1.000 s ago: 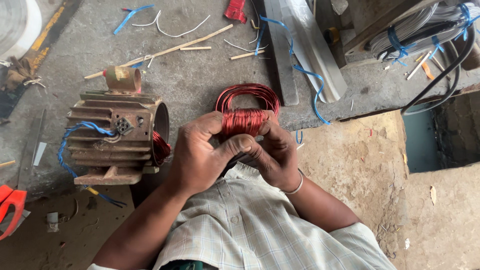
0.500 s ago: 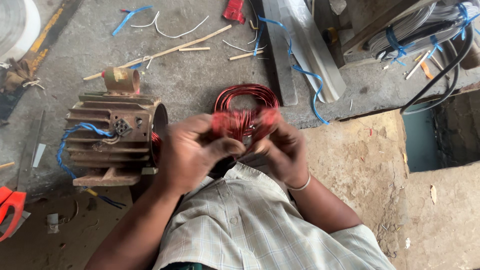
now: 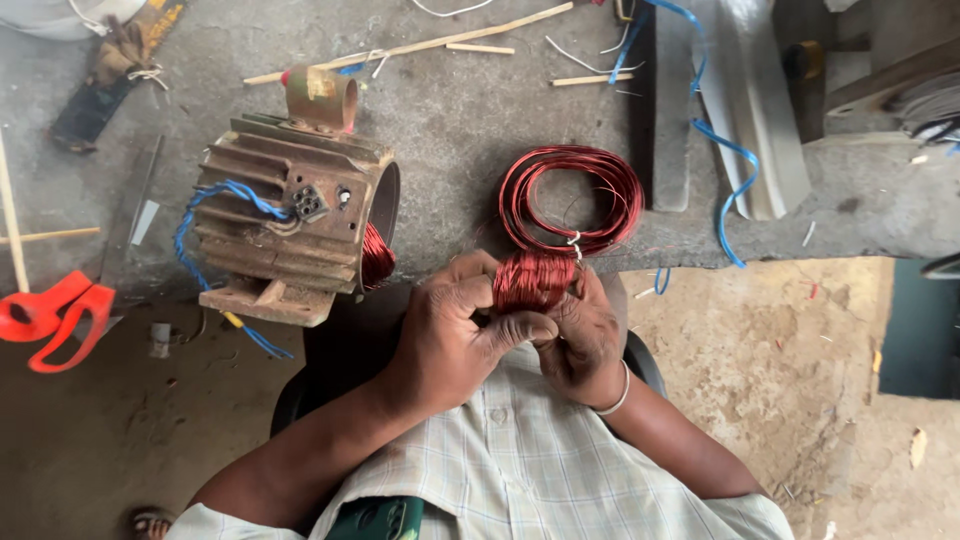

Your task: The person removes copper wire from a motor housing, cuts it with shears, and then coils the wire by hand. The person uses red-handled shears to cut the wire and then bundles the coil with a white tie.

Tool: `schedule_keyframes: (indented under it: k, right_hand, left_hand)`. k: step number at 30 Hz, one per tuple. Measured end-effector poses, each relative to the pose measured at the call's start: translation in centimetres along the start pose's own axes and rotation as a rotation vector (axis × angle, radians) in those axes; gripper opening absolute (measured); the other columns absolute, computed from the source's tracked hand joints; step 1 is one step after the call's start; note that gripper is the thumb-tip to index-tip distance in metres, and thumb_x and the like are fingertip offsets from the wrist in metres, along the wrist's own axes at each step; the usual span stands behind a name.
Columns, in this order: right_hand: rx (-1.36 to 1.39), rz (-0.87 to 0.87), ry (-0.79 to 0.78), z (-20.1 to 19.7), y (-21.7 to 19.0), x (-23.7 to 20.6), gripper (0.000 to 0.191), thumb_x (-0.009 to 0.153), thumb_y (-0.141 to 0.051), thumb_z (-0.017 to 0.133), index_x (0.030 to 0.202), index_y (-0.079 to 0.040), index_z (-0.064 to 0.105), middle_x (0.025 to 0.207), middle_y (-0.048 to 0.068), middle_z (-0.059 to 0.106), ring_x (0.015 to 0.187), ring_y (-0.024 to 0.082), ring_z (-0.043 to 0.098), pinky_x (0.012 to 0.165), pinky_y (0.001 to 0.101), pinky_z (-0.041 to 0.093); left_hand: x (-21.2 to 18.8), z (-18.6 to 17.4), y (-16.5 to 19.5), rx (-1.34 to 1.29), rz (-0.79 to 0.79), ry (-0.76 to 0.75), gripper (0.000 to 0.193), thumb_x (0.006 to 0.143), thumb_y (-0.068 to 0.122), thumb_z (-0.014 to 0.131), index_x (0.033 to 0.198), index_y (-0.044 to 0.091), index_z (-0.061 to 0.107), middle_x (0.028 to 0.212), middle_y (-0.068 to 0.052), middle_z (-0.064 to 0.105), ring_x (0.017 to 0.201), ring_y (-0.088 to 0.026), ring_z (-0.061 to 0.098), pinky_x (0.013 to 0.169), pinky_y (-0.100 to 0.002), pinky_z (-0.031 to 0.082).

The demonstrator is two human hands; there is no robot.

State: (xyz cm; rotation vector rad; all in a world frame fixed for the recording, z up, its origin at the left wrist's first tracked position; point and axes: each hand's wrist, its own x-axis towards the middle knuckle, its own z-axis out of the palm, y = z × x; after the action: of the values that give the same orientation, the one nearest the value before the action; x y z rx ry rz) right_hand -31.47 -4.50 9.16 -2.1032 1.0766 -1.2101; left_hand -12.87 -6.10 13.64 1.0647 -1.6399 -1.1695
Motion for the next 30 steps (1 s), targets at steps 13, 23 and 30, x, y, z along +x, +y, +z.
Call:
schedule_keyframes:
  k: [13, 23, 30]
  right_hand:
    - [0.038, -0.108, -0.089, 0.4, 0.8, 0.6, 0.022, 0.097, -0.011, 0.073, 0.114, -0.001, 0.064, 0.112, 0.016, 0.064, 0.109, 0.032, 0.065, 0.095, 0.0429, 0.057]
    - [0.059, 0.205, -0.059, -1.7, 0.8, 1.7, 0.029, 0.091, -0.012, 0.073, 0.115, 0.002, 0.063, 0.099, 0.016, 0.068, 0.089, 0.03, 0.069, 0.079, 0.0369, 0.055]
    - [0.263, 0.284, 0.019, 1.4, 1.2, 1.7, 0.008, 0.095, -0.008, 0.073, 0.097, -0.003, 0.067, 0.085, 0.011, 0.066, 0.076, 0.022, 0.068, 0.066, 0.0334, 0.054]
  left_hand:
    - [2.5, 2.1, -0.5, -0.066, 0.216, 0.201, 0.024, 0.111, 0.019, 0.061, 0.127, 0.0, 0.058, 0.107, -0.008, 0.066, 0.093, -0.012, 0.068, 0.082, -0.025, 0.059]
    - [2.6, 2.2, -1.0, 0.167, 0.42, 0.167, 0.019, 0.112, 0.019, 0.048, 0.103, 0.004, 0.056, 0.099, -0.006, 0.067, 0.088, -0.022, 0.062, 0.083, -0.034, 0.05]
    - [2.6, 2.1, -1.3, 0.276, 0.6, 0.213, 0.02, 0.109, 0.022, 0.055, 0.102, 0.005, 0.062, 0.1, -0.01, 0.07, 0.085, -0.024, 0.062, 0.08, -0.036, 0.046]
